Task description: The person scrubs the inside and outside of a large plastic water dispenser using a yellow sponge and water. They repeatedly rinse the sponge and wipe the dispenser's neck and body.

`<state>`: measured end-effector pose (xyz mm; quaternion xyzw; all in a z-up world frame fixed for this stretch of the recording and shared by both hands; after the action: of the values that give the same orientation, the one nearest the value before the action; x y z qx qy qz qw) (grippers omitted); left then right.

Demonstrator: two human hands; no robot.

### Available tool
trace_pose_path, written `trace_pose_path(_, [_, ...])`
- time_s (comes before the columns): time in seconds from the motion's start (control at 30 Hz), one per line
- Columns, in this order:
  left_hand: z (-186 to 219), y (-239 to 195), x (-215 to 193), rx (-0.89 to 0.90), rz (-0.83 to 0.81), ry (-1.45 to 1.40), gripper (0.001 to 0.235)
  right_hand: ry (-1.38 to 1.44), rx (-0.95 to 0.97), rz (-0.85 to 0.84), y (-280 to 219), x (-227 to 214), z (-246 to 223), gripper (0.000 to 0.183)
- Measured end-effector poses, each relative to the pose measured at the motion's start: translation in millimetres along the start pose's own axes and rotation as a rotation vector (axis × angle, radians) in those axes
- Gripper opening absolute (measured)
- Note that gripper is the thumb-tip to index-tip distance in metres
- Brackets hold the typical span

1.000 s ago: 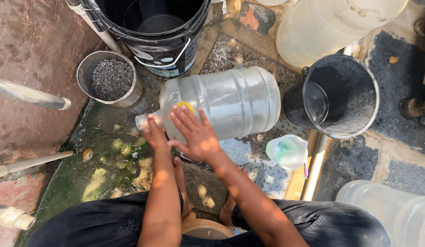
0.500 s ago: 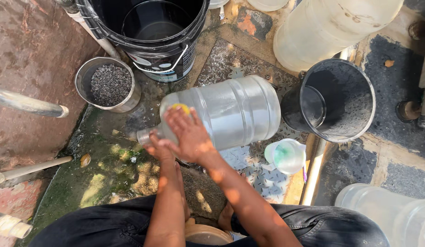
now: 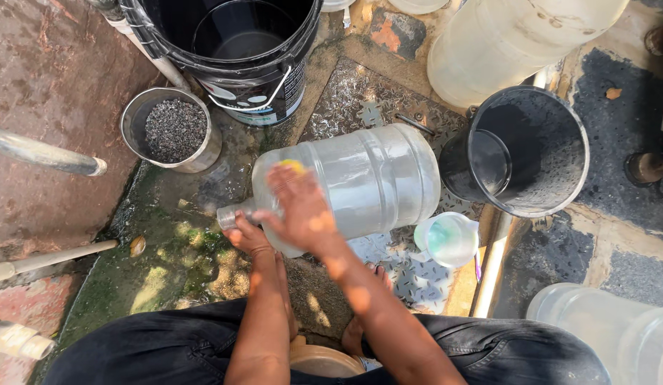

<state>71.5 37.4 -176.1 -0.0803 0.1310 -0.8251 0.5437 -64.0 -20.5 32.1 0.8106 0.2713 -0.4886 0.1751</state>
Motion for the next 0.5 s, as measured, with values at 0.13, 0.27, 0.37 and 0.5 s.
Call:
trace_pose_path(0.13, [-5.0, -2.5, -5.2, -0.041, -0.109, -0.344, 0.059, -0.138, 0.021, -0.036, 0.7, -6.0, -12.1, 0.073])
trace_pose_path(0.27, [-2.6, -5.5, -5.4, -0.014, 0.000, 0.075, 0.058, -0.384, 0.393, 0.118, -35.1, -81.0, 89.5, 0.062])
trace_pose_path(0.37, [6.5, -4.6, -6.7, 0.003, -0.054, 0.125, 0.062, -0.254, 0.473, 0.274, -66.0, -107.7, 141.1, 0.051])
trace_pose_path(0.5, [23.1, -2.6, 5.1, -0.244, -0.146, -0.018, 0.087, -0.246, 0.397, 0.491, -85.7, -100.3, 151.2, 0.043])
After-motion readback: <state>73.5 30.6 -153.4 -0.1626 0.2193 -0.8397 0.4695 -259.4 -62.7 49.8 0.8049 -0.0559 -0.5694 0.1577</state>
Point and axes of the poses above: each hand's wrist, its own y-axis towards the middle knuckle, its own x-axis out of the palm, z = x × y, the point moved 1 cm from there along y, towards the middle knuckle, and after that the axes turned 6 degrees about -z, right-handed, at the moved point
